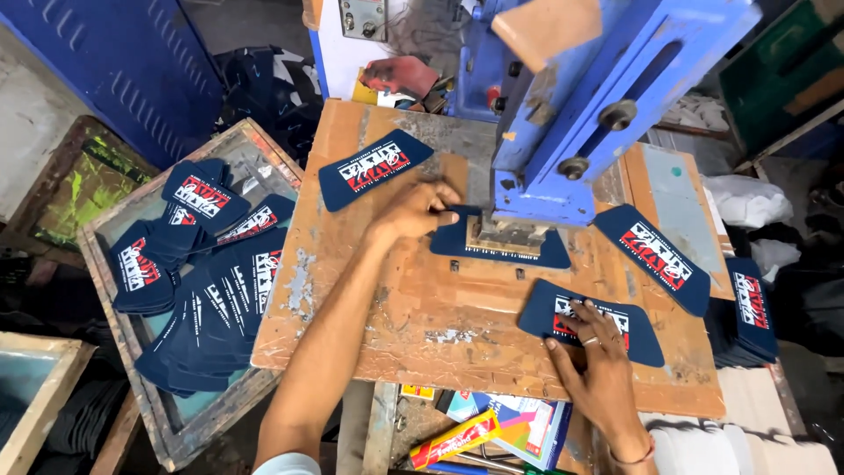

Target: Printing logos onto fabric panels using a heat press machine.

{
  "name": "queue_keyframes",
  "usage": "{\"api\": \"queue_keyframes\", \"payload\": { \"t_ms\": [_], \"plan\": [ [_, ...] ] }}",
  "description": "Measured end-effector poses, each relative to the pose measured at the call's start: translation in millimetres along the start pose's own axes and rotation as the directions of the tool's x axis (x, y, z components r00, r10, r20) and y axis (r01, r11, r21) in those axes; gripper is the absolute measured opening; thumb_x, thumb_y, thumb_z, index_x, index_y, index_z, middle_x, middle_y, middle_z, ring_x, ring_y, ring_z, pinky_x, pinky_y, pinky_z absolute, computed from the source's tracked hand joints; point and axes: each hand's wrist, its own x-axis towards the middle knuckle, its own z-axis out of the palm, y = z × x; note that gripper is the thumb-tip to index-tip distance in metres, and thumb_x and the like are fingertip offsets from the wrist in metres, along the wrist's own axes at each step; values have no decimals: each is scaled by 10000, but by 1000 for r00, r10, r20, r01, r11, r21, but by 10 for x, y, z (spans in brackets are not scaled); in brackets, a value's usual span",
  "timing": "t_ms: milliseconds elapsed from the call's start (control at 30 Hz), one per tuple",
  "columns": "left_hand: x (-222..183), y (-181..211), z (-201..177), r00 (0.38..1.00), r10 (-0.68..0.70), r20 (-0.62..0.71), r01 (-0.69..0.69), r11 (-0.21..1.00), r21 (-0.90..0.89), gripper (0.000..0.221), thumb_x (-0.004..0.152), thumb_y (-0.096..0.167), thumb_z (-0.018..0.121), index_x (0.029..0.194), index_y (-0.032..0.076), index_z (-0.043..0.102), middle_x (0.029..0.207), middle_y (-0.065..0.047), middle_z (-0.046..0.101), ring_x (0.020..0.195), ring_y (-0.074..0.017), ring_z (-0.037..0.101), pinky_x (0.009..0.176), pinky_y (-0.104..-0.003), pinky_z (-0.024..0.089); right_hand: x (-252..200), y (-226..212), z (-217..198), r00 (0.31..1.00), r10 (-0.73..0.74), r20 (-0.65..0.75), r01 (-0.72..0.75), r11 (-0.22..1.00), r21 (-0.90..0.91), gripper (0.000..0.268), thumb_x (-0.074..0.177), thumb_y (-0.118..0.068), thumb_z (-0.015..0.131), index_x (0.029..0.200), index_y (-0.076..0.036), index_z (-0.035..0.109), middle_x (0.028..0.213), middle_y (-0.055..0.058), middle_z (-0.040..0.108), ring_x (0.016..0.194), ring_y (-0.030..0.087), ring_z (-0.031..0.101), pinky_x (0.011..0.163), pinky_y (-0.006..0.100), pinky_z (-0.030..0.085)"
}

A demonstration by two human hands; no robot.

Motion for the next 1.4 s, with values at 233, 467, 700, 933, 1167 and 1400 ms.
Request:
{"api": "queue_keyframes", "payload": {
  "t_ms": [233,467,700,933,1167,1400],
  "plan": [
    [602,-567,553,900,236,-366,10,829,559,235,809,106,748,1035,159,786,885,-155,757,830,-340,721,732,-467,558,-311,0,43,989,-52,137,75,984,-163,690,912,-451,582,1486,-81,484,1579,229,398,1492,458,297,1195,589,215],
    [-213,-333,-748,609,396,-687,119,811,573,217,827,138,756,1036,169,804,909,-175,743,795,-389,704,724,-476,564,351,101,266,951,205,231,-136,950,-280,910,964,-654,463,1589,-9,319,1613,320,277,1511,521,169,1187,638,86],
    [-296,-256,-776,686,-43,-726,449,811,376,556,747,296,862,1273,187,719,1366,-157,553,1337,-414,433,1077,-598,352,855,-549,818,922,-143,361,212,964,-161,828,981,-670,458,1550,-69,450,1538,327,382,1471,530,260,1187,658,149],
    [-140,-534,-611,856,-190,-481,438,760,480,828,696,574,880,1359,153,617,1478,-234,410,1397,-488,263,1086,-722,126,828,-851,943,944,-161,287,211,966,-152,750,966,-616,528,1524,-120,459,1550,288,391,1454,498,310,1177,667,199],
    [-239,-161,-616,843,-70,-534,385,771,507,872,668,511,899,1394,132,600,1464,-233,442,1401,-483,290,1094,-694,177,213,-871,457,930,-246,274,248,968,26,747,992,-478,572,1555,-16,404,1592,280,373,1518,459,283,1236,584,183],
    [-68,-142,-409,996,-73,42,67,987,145,445,611,399,939,930,136,773,921,7,772,824,-167,719,764,-324,558,693,-813,687,920,-277,277,294,956,-20,783,965,-530,586,1527,-11,419,1572,257,385,1493,463,288,1214,624,175]
  ]
}}
